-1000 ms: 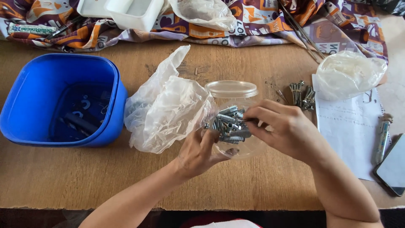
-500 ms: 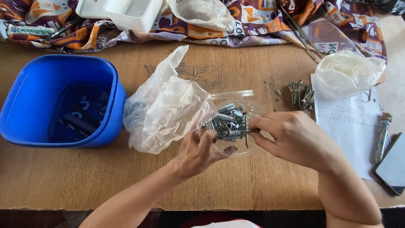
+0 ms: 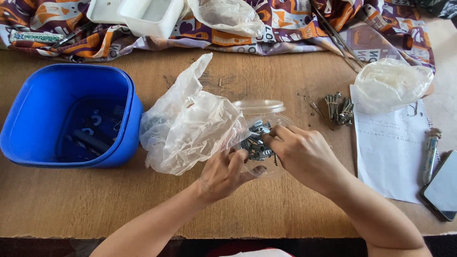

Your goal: Sorting and organizing various screws and bolts into containers and plastic bags on a workshop table.

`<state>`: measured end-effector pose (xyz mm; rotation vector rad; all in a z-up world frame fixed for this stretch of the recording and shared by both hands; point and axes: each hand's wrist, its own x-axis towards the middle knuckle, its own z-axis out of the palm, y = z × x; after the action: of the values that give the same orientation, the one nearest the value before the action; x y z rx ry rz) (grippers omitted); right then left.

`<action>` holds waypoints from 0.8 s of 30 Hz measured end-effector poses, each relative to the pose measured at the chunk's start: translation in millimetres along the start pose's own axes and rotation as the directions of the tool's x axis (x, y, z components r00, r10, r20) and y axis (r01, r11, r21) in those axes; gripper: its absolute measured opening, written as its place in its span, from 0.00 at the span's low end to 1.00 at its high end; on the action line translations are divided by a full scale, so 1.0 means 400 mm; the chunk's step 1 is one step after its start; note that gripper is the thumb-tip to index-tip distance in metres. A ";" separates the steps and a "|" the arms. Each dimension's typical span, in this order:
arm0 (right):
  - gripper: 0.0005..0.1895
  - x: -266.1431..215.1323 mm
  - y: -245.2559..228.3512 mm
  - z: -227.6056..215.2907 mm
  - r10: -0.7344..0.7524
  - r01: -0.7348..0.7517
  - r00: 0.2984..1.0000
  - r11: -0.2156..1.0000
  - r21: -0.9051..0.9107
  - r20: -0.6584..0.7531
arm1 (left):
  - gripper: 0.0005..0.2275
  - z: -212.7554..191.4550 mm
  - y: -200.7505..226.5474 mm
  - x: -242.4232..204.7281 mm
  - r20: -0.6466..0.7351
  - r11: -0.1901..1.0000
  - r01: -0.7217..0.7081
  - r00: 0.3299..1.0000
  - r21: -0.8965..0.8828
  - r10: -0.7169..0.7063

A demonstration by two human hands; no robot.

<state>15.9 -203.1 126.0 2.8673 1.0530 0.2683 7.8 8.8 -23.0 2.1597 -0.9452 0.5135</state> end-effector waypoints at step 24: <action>0.08 0.014 -0.001 -0.065 0.102 -0.048 0.966 0.974 0.223 -0.236 | 0.11 0.012 -0.013 -0.020 -0.159 0.923 -0.076 0.977 0.376 0.145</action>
<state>15.0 -198.7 152.3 3.1370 1.0718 0.5619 6.6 11.4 -33.4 2.3425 -0.9287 0.9987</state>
